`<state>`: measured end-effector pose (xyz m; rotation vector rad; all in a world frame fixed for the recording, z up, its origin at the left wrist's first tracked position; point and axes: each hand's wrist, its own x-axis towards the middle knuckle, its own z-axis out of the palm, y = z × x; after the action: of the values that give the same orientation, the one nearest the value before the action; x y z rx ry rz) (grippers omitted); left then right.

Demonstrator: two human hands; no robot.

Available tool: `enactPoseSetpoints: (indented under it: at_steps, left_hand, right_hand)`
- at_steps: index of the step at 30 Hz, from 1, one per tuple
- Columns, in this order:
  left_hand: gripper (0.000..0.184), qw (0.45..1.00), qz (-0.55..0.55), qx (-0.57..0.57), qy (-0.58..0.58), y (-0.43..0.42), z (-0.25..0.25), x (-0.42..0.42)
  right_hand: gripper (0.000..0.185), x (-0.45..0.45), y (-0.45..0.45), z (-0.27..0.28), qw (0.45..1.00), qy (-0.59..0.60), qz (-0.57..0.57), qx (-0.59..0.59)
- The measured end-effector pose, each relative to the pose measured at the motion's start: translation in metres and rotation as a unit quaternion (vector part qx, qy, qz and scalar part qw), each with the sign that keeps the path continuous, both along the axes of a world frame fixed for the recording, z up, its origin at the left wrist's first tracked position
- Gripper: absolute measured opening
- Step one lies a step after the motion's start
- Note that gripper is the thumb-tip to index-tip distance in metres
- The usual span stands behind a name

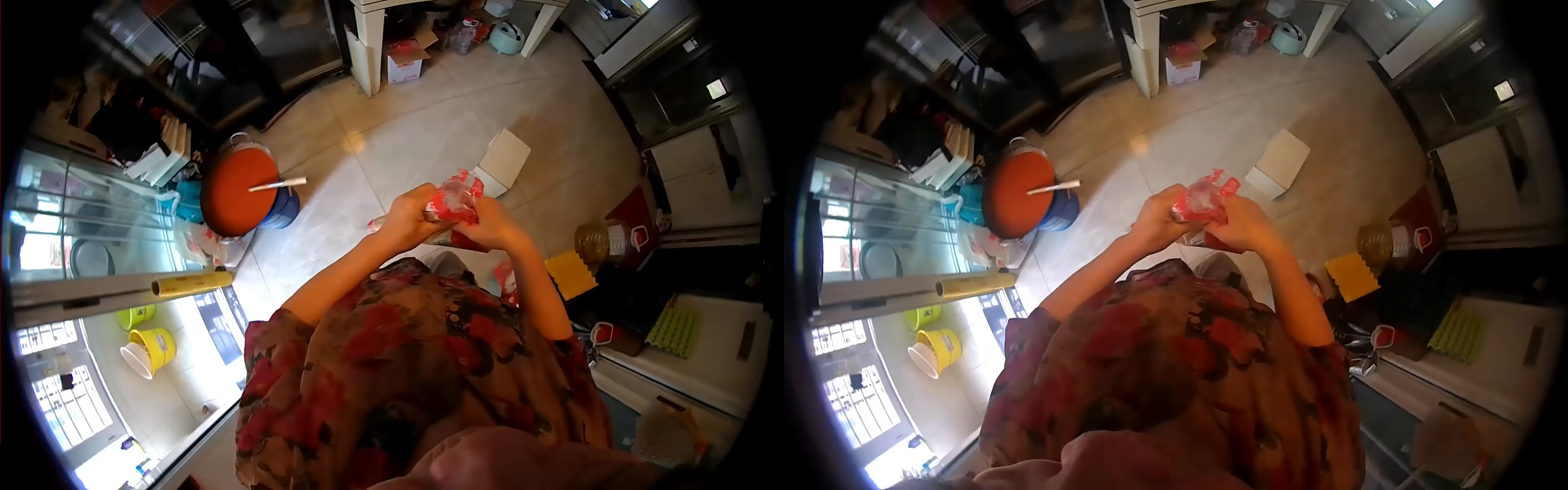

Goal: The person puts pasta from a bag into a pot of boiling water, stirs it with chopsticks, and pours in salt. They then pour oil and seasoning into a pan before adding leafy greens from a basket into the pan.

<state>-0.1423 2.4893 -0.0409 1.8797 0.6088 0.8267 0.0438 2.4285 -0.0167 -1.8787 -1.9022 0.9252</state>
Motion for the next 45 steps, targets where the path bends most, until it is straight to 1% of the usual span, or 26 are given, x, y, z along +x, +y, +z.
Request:
enactPoseSetpoints:
  at_steps: [3,5,6,9,11,12,13,15,17,19,20,21,22,23,25,27,28,29,31,32,34,37,39,41,43,45]
  left_hand:
    - [0.031,0.999,-0.028,0.031,0.028,0.068,-0.018,0.052]
    - [0.029,0.997,-0.013,0.061,0.036,0.113,-0.027,0.085]
    - [0.029,0.998,0.009,0.053,0.039,0.135,-0.033,0.100]
    - [0.030,0.991,0.062,0.071,0.094,0.209,-0.053,0.138]
    - [0.034,0.976,0.139,0.143,0.093,0.265,-0.055,0.158]
    - [0.038,0.971,0.150,0.134,0.131,0.287,-0.056,0.163]
    - [0.038,0.971,0.159,0.127,0.127,0.310,-0.060,0.170]
    - [0.047,0.935,0.266,0.167,0.164,0.355,-0.071,0.180]
    - [0.053,0.930,0.277,0.146,0.194,0.392,-0.085,0.181]
    - [0.051,0.952,0.222,-0.011,0.209,0.427,-0.119,0.180]
    - [0.050,0.940,0.210,-0.066,0.263,0.444,-0.130,0.184]
    - [0.050,0.941,0.218,-0.060,0.251,0.475,-0.141,0.188]
    - [0.049,0.941,0.182,-0.109,0.263,0.489,-0.155,0.193]
    - [0.048,0.937,0.151,-0.158,0.273,0.506,-0.167,0.198]
    - [0.047,0.939,0.143,-0.183,0.255,0.551,-0.196,0.208]
    - [0.049,0.932,0.152,-0.278,0.179,0.575,-0.207,0.216]
    - [0.050,0.910,0.148,-0.353,0.158,0.594,-0.210,0.221]
    - [0.050,0.908,0.162,-0.358,0.147,0.613,-0.211,0.228]
    - [0.055,0.857,0.197,-0.474,0.050,0.651,-0.217,0.242]
    - [0.058,0.848,0.203,-0.489,0.027,0.669,-0.227,0.250]
    - [0.057,0.815,0.225,-0.532,-0.034,0.703,-0.251,0.272]
    - [0.053,0.752,0.286,-0.580,-0.128,0.734,-0.278,0.310]
    - [0.051,0.712,0.325,-0.597,-0.175,0.740,-0.297,0.333]
    - [0.050,0.678,0.352,-0.618,-0.185,0.742,-0.305,0.349]
    - [0.050,0.662,0.339,-0.634,-0.213,0.737,-0.318,0.362]
    - [0.050,0.650,0.343,-0.637,-0.233,0.731,-0.344,0.371]
  right_hand:
    - [0.029,0.046,0.058,-0.013,0.999,0.012,-0.030,0.011]
    - [0.025,0.083,0.105,-0.042,1.000,0.007,0.016,0.024]
    - [0.020,0.099,0.129,-0.053,0.999,0.008,0.021,0.025]
    - [0.019,0.129,0.212,-0.038,0.999,-0.014,0.020,0.027]
    - [0.021,0.151,0.273,-0.059,0.997,-0.051,0.030,0.058]
    - [0.024,0.158,0.300,-0.060,0.994,-0.056,0.045,0.080]
    - [0.027,0.165,0.329,-0.063,0.991,-0.064,0.063,0.104]
    - [0.029,0.182,0.387,-0.091,0.990,-0.070,0.061,0.103]
    - [0.028,0.196,0.444,-0.126,0.985,-0.096,0.036,0.139]
    - [0.028,0.207,0.488,-0.144,0.985,-0.079,0.035,0.147]
    - [0.027,0.212,0.504,-0.158,0.989,-0.078,0.016,0.123]
    - [0.027,0.225,0.541,-0.169,0.990,-0.087,0.000,0.113]
    - [0.027,0.239,0.570,-0.181,0.988,-0.099,0.011,0.114]
    - [0.026,0.249,0.605,-0.194,0.981,-0.115,-0.006,0.157]
    - [0.025,0.260,0.658,-0.229,0.976,-0.125,-0.003,0.177]
    - [0.023,0.267,0.698,-0.246,0.980,-0.119,-0.026,0.159]
    - [0.024,0.275,0.723,-0.262,0.982,-0.116,-0.006,0.146]
    - [0.024,0.280,0.748,-0.276,0.982,-0.119,0.012,0.147]
    - [0.025,0.288,0.799,-0.305,0.969,-0.167,0.049,0.176]
    - [0.025,0.291,0.823,-0.318,0.967,-0.169,0.073,0.177]
    - [0.028,0.296,0.871,-0.345,0.951,-0.166,0.079,0.248]
    - [0.019,0.308,0.937,-0.378,0.938,-0.198,0.111,0.263]
    - [0.022,0.324,0.974,-0.409,0.937,-0.194,0.139,0.255]
    - [0.025,0.338,1.005,-0.448,0.905,-0.174,0.162,0.353]
    - [0.025,0.345,1.036,-0.487,0.971,-0.149,0.130,0.137]
    - [0.032,0.377,1.088,-0.601,0.922,-0.174,0.198,0.283]
